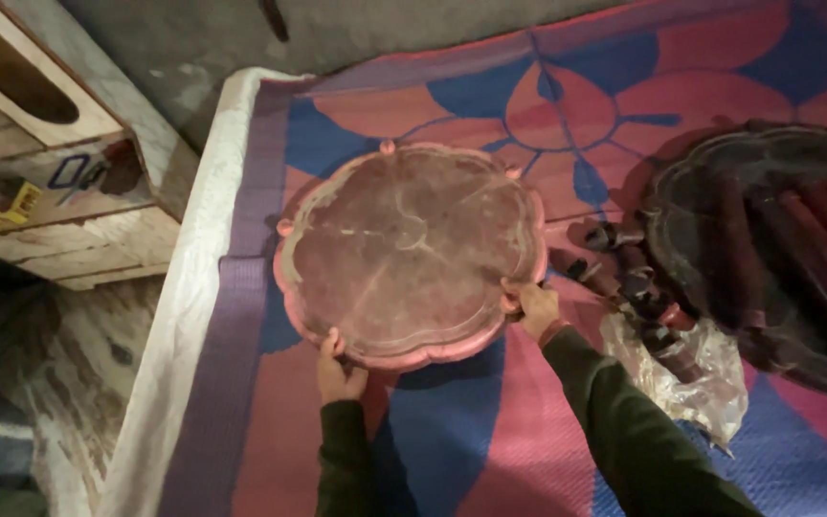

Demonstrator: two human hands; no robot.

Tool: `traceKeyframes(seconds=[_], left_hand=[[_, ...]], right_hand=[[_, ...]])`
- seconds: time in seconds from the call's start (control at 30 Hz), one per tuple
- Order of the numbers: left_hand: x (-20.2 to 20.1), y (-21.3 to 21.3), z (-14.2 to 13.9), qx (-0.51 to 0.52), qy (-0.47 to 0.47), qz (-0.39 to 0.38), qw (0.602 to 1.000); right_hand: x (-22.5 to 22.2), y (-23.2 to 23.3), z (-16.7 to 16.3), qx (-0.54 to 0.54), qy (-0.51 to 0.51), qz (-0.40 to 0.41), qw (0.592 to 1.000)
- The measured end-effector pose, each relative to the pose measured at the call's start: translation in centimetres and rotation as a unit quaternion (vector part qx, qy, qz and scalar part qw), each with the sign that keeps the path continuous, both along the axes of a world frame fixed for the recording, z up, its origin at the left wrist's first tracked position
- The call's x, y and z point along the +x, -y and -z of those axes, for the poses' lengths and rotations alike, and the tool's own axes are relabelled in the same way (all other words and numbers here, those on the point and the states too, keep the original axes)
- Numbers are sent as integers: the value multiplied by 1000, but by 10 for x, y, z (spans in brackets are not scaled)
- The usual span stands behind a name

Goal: The person fits small wooden cylindrical feet into holes on the underside of a scalloped pink wooden tray, picking up each part, aligning it, and pressing it into place by hand. Near the end they flip the tray over to show its top surface with the fitted sockets.

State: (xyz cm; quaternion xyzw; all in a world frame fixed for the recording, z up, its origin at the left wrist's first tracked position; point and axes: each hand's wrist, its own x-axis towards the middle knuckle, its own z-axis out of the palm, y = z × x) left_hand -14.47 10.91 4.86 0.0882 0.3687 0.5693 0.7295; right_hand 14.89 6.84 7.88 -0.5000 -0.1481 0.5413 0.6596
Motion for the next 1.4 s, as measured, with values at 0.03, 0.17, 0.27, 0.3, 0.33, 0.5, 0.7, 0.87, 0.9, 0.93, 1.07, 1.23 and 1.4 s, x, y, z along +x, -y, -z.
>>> traceKeyframes(seconds=[0.03,0.17,0.27,0.3,0.33,0.5,0.7,0.87,0.9,0.93,1.07,1.23,1.4], left_hand=[[1,2,3,39,11,-2,999],[11,22,8,114,-64,2,991],[22,38,8,76,89,-1,993],[24,45,10,102,76,9,992],[26,53,12,126,62,20,990],[33,57,31,232,153,21,960],[41,51,29,176,179,-5,968],[59,52,10,233,288,34,928],[63,52,9,210,268,35,940],[70,49,8,187,249,38,950],[88,41,11,157,345,148,913],[96,46,13,-50,-38,102,993],[84,68,5,171,-44,102,979]], right_hand=[[3,1,0,25,-5,-9,1000],[20,9,-1,7,-40,-16,999],[29,32,-3,-37,-31,100,994],[33,39,-2,-42,-18,108,993],[38,47,2,-50,-6,117,992],[71,74,31,131,4,46,990],[76,91,22,104,42,111,988],[59,96,-29,142,72,183,970],[56,97,-39,159,102,180,965],[53,98,-48,176,133,179,959],[34,100,-70,177,204,205,941],[19,103,-72,216,326,213,895],[17,99,-63,261,653,274,656]])
